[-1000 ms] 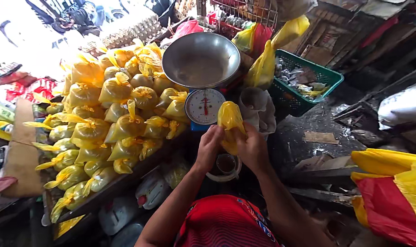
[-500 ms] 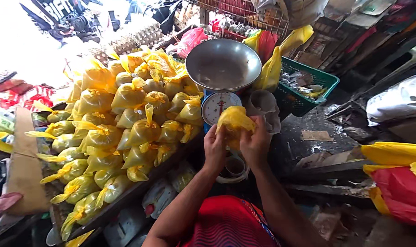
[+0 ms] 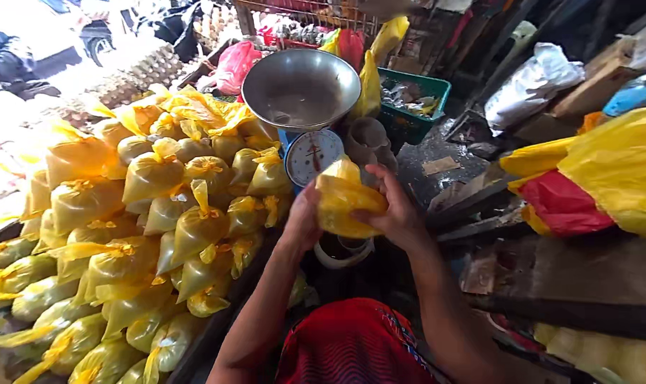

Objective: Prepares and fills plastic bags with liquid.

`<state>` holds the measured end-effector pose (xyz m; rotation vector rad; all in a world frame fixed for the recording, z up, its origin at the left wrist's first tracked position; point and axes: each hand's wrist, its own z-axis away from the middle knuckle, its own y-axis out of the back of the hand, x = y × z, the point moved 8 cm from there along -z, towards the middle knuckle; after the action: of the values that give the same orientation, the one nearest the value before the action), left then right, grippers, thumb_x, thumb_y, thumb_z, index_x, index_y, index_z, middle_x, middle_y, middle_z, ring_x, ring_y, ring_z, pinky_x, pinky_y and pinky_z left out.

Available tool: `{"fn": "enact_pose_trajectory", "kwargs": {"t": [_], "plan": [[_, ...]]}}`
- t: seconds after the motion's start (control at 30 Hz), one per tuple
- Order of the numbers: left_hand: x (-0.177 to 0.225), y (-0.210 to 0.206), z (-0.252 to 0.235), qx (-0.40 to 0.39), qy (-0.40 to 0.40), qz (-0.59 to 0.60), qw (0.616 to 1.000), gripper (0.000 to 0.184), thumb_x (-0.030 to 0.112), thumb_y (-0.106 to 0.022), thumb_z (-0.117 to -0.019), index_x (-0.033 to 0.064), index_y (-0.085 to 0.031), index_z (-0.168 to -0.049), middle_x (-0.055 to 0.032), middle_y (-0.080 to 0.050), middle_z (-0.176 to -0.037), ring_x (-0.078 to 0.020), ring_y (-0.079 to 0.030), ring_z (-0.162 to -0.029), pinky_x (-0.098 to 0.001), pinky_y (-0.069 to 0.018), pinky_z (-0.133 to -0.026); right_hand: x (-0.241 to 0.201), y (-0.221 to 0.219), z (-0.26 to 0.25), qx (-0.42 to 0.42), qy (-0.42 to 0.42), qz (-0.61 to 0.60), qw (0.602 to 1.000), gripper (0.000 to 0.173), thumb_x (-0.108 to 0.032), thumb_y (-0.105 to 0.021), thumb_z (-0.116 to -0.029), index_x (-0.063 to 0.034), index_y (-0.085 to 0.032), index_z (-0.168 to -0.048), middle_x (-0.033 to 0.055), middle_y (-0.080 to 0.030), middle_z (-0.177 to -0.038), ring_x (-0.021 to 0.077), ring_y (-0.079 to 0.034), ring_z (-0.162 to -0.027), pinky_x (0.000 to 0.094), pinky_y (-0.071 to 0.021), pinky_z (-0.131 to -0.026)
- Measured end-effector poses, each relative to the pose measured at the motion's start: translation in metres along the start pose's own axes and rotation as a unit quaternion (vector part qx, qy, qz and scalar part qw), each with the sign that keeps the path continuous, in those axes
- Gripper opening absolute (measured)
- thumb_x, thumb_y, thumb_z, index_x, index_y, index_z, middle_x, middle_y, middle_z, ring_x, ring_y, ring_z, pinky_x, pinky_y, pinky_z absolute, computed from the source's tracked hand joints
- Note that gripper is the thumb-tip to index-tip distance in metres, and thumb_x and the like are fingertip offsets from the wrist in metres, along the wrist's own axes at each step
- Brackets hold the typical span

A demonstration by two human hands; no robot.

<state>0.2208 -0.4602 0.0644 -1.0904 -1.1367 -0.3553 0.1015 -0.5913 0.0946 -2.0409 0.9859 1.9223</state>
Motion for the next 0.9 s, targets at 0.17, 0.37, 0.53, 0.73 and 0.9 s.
{"fn": "enact_pose_trajectory", "kwargs": {"t": [0.17,0.37,0.53,0.73,0.9], "plan": [[-0.023,0.030,-0.017,0.133,-0.073,-0.505,0.849,0.073,0.008,-0.077,-0.0827,0.0120,-0.045,-0.148,-0.0145,-0.064,-0.113,-0.0276,-0.066,-0.093,-0.0493,-0.0595,-0.079,0.009,0.038,0.026,0.249,0.017,0.273,0.929,0.076,0.005,-0.072,-0.0719,-0.0059,-0.046,-0.142,0.0152,-0.061,-0.096,0.0329,-0.064,-0.082,0.0547,-0.0563,-0.068],[-0.060,0.050,0.003,0.252,-0.086,-0.444,0.856,0.058,0.006,-0.075,-0.0836,0.0039,-0.053,-0.137,-0.0127,-0.071,-0.108,-0.0212,-0.071,-0.096,-0.0434,-0.0610,-0.086,0.045,0.016,0.035,0.212,-0.024,0.243,0.946,0.072,-0.003,-0.075,-0.0739,-0.0031,-0.047,-0.141,0.0144,-0.067,-0.095,0.0313,-0.068,-0.083,0.0537,-0.0591,-0.073],[-0.087,0.083,0.019,0.271,-0.018,-0.447,0.852,0.059,0.006,-0.069,-0.0820,0.0028,-0.050,-0.137,-0.0131,-0.069,-0.103,-0.0233,-0.069,-0.091,-0.0455,-0.0602,-0.080,0.068,-0.001,0.030,0.143,-0.055,0.231,0.961,0.073,-0.002,-0.074,-0.0716,-0.0070,-0.048,-0.140,0.0133,-0.068,-0.095,0.0304,-0.069,-0.084,0.0530,-0.0595,-0.073],[-0.110,0.077,0.034,0.216,0.135,-0.604,0.756,0.072,0.009,-0.074,-0.0794,0.0216,-0.052,-0.147,-0.0145,-0.065,-0.119,-0.0289,-0.068,-0.094,-0.0498,-0.0591,-0.081,0.089,0.000,0.001,0.099,-0.063,0.208,0.971,0.071,-0.003,-0.071,-0.0721,-0.0075,-0.049,-0.139,0.0096,-0.067,-0.091,0.0270,-0.068,-0.079,0.0498,-0.0584,-0.069],[-0.140,0.042,0.031,0.217,0.077,-0.233,0.945,0.043,0.013,-0.061,-0.1011,0.0080,-0.057,-0.144,-0.0127,-0.069,-0.126,-0.0221,-0.070,-0.108,-0.0415,-0.0611,-0.092,0.112,-0.025,0.016,0.038,-0.063,0.130,0.989,0.116,-0.008,-0.081,-0.0683,-0.0162,-0.016,-0.164,0.0189,-0.053,-0.142,0.0332,-0.065,-0.114,0.0533,-0.0614,-0.085]]}}
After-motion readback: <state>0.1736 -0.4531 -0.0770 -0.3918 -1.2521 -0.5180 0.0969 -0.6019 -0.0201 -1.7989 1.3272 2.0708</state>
